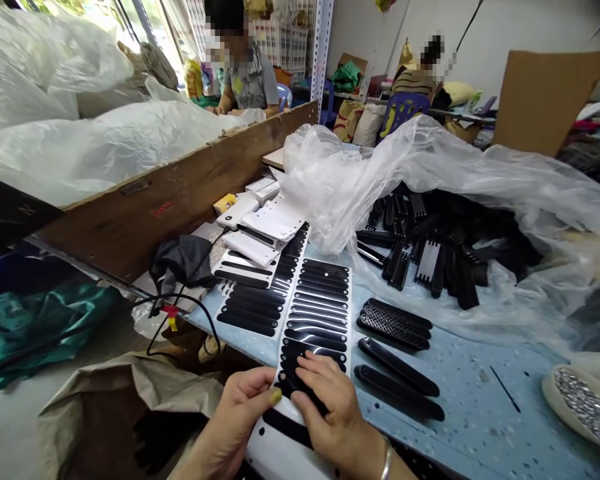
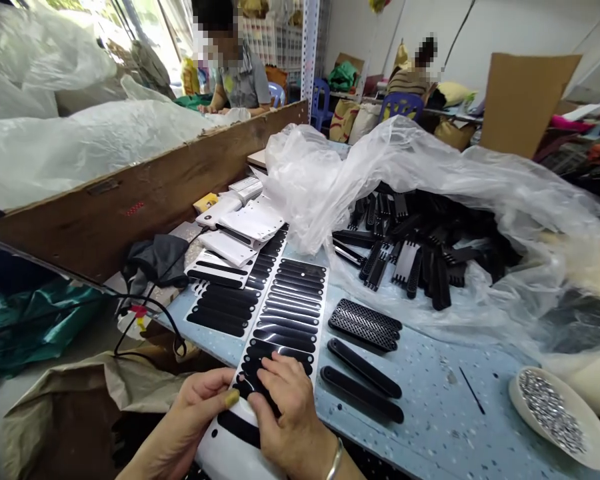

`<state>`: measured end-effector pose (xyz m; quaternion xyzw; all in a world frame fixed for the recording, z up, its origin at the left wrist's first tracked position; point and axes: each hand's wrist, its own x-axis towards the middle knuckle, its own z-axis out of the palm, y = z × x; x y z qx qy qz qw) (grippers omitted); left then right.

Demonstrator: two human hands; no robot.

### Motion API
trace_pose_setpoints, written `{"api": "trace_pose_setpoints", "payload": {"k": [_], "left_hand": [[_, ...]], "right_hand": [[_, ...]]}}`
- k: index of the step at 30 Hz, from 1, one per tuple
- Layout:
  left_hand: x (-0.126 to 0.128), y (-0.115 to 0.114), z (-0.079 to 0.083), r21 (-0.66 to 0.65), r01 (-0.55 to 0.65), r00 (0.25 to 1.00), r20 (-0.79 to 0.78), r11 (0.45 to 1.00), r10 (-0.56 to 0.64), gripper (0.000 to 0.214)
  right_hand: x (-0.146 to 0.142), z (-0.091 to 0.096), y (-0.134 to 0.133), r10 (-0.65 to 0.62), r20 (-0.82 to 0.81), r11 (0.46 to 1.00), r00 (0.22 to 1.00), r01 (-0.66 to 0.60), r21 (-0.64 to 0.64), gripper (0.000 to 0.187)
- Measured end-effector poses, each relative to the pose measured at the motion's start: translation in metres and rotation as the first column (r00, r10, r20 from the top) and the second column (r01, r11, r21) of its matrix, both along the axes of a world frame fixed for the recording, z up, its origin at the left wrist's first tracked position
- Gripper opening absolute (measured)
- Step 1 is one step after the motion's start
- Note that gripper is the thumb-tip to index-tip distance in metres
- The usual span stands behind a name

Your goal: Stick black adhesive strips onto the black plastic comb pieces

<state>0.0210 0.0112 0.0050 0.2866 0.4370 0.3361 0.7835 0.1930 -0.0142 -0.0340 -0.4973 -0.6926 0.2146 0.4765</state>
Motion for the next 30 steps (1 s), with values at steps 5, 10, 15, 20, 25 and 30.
{"api": "trace_pose_setpoints", "payload": {"k": [5,10,15,20,25,30], "left_hand": [[0.008,0.010,0.003,0.028,0.022,1.000,0.007,0.999,-0.023,0.017],[0.008,0.011,-0.003,-0.034,-0.004,1.000,0.026,0.999,0.005,0.019],[-0.001,0.007,-0.012,-0.090,-0.054,0.998,0.023,0.994,0.057,0.020],[0.000,0.007,-0.008,-0.054,-0.091,0.996,0.016,0.994,0.092,0.028],[0.003,0.008,-0.005,-0.106,-0.091,0.995,0.022,0.990,0.094,0.028],[0.002,0.010,-0.015,-0.087,-0.112,0.993,-0.037,0.990,0.109,0.030]], "right_hand": [[0.005,0.014,0.008,0.083,-0.222,0.992,0.972,-0.101,-0.073,0.022],[0.004,0.021,0.012,0.023,-0.275,0.979,0.961,-0.077,-0.189,0.025],[-0.002,0.014,0.019,-0.101,-0.337,0.976,0.936,0.029,-0.214,0.024],[-0.009,0.008,0.019,-0.042,-0.196,0.998,0.980,0.031,-0.060,0.017],[-0.003,0.013,0.022,-0.097,-0.469,0.958,0.878,-0.045,-0.284,0.017],[0.005,0.023,0.029,-0.282,-0.656,0.911,0.700,-0.020,-0.413,0.020]]}}
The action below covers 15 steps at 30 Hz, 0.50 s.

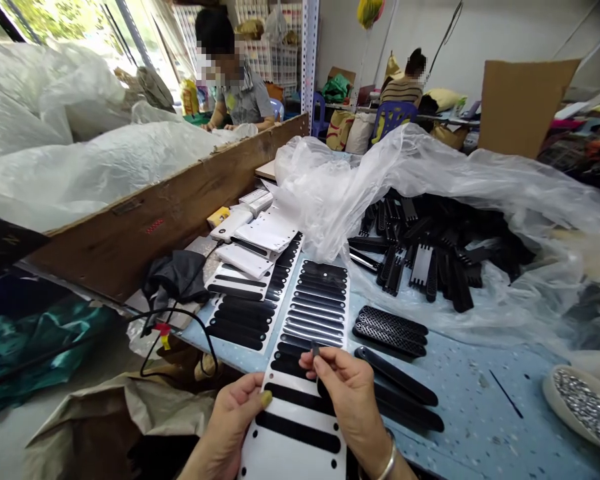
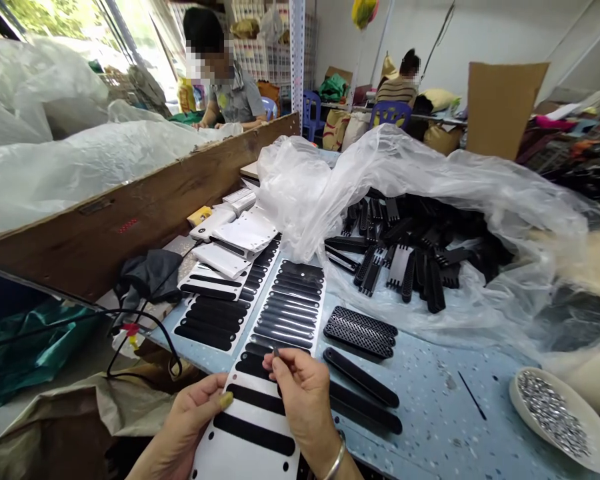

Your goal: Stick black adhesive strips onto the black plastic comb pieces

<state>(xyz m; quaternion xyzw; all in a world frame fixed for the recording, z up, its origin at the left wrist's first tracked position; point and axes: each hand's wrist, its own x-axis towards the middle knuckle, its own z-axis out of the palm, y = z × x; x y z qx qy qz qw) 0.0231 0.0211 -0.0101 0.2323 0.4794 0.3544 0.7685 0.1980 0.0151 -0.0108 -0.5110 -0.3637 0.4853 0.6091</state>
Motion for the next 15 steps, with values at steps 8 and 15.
{"api": "trace_pose_setpoints", "payload": {"k": [8,15], "left_hand": [[-0.019,0.006,-0.008,0.493,0.151,0.709,-0.658,0.857,0.254,0.037],[0.029,0.059,0.002,0.771,0.498,0.597,-0.637,0.398,0.487,0.032]], "right_hand": [[0.084,0.045,-0.006,-0.274,0.233,0.953,0.933,0.231,0.197,0.017],[0.105,0.032,-0.020,-0.170,0.694,0.967,0.700,-0.019,0.256,0.016]]}}
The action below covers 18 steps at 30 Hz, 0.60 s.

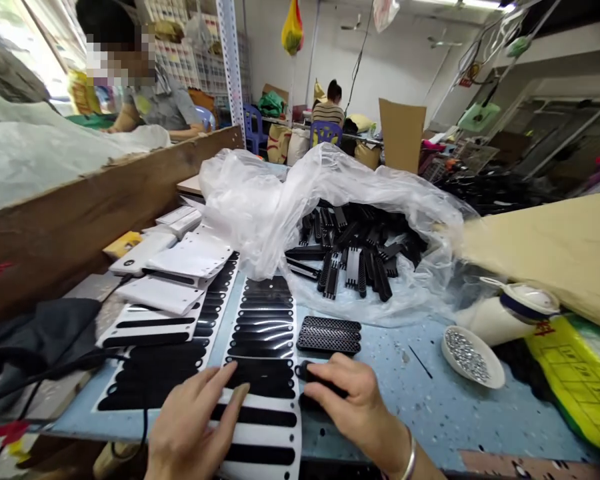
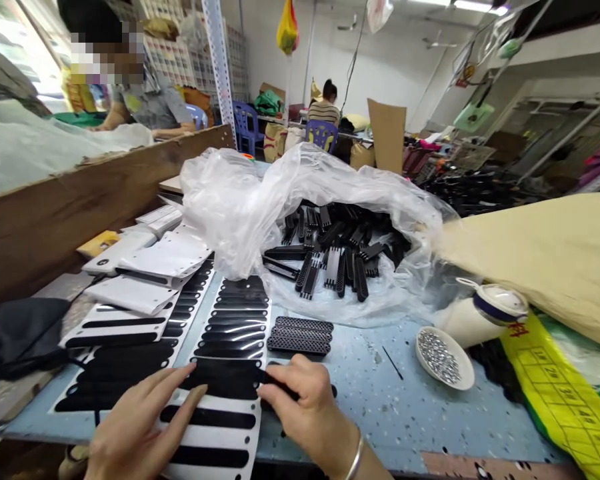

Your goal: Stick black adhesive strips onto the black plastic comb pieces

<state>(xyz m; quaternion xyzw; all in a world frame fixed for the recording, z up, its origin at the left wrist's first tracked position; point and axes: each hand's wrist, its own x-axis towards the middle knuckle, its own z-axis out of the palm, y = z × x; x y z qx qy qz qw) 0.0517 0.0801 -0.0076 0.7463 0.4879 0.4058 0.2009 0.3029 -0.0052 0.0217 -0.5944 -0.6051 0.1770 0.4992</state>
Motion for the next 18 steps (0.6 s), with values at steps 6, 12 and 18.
{"api": "trace_pose_setpoints", "payload": {"k": [6,12,18], "left_hand": [[0.018,0.034,0.006,-0.136,0.073,0.997,0.010,0.988,-0.072,0.032],[0.084,0.011,0.039,-0.689,0.558,0.829,0.485,0.461,-0.279,0.025],[0.116,0.023,0.030,-0.707,0.606,0.780,0.618,0.364,-0.097,0.024]], "right_hand": [[0.007,-0.004,-0.003,-0.033,0.189,0.999,0.981,0.031,0.010,0.020],[0.011,0.001,0.004,0.051,0.346,0.999,0.937,-0.055,0.002,0.020],[0.034,-0.010,-0.005,-0.053,0.323,0.994,0.945,0.018,0.110,0.019]]}}
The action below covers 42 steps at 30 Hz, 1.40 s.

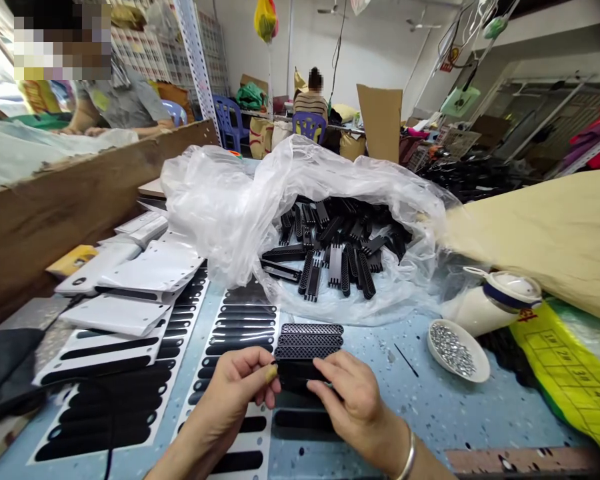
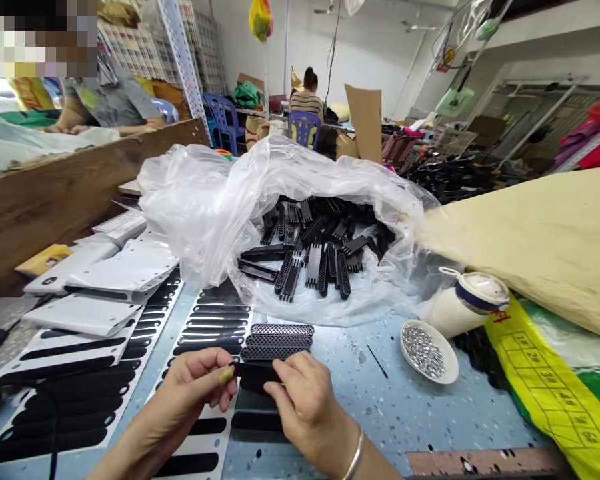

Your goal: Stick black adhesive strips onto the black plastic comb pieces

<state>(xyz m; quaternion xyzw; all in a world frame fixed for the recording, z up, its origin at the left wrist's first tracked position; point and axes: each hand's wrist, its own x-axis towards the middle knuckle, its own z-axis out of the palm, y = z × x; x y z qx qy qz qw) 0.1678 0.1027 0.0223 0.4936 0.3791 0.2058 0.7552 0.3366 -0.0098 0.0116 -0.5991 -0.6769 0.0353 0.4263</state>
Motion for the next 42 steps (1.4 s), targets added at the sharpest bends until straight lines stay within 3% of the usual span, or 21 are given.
{"api": "trace_pose_setpoints", "payload": {"k": [2,5,7,9,13,16,19,21,26,35,42], "left_hand": [[0.002,0.003,-0.005,0.048,0.017,0.999,-0.043,0.999,-0.015,0.024],[0.003,0.007,-0.011,0.286,-0.025,0.982,-0.173,0.958,0.077,0.022],[0.004,0.011,-0.015,0.489,-0.097,0.954,-0.204,0.867,0.221,0.020],[0.005,0.018,-0.020,0.639,-0.089,0.933,-0.216,0.764,0.289,0.015],[0.006,0.027,-0.029,0.755,0.177,0.919,-0.356,0.632,0.169,0.010],[0.007,0.027,-0.035,0.768,0.311,0.903,-0.422,0.560,0.077,0.013],[0.006,0.023,-0.039,0.759,0.391,0.894,-0.447,0.520,-0.019,0.013],[0.006,0.021,-0.041,0.749,0.410,0.893,-0.446,0.520,-0.061,0.015],[0.006,0.019,-0.043,0.716,0.374,0.904,-0.423,0.590,-0.060,0.021],[0.004,0.020,-0.035,0.665,0.349,0.916,-0.392,0.661,-0.089,0.020],[0.005,0.018,-0.036,0.644,0.329,0.923,-0.375,0.690,-0.090,0.019]], "right_hand": [[0.007,-0.003,-0.005,-0.036,-0.010,0.999,0.999,0.036,0.038,0.018],[0.018,-0.004,-0.011,-0.063,-0.065,0.997,0.996,0.065,0.030,0.015],[0.029,-0.005,-0.013,-0.102,-0.166,0.995,0.981,0.099,-0.022,0.013],[0.042,-0.009,-0.015,-0.157,-0.289,0.985,0.944,0.129,-0.116,0.010],[0.064,-0.026,-0.015,-0.250,-0.446,0.951,0.859,0.132,-0.278,0.005],[0.066,-0.039,-0.012,-0.248,-0.498,0.957,0.831,0.132,-0.257,0.011],[0.064,-0.042,-0.012,-0.193,-0.465,0.972,0.864,0.104,-0.211,0.015],[0.064,-0.039,-0.016,-0.156,-0.400,0.974,0.903,0.074,-0.212,0.014],[0.068,-0.028,-0.023,-0.109,-0.258,0.978,0.960,0.058,-0.200,0.014],[0.047,-0.025,0.002,0.021,-0.115,0.994,0.993,-0.033,-0.106,0.016],[0.041,-0.027,0.005,0.022,-0.071,0.994,0.997,-0.030,-0.104,0.014]]}}
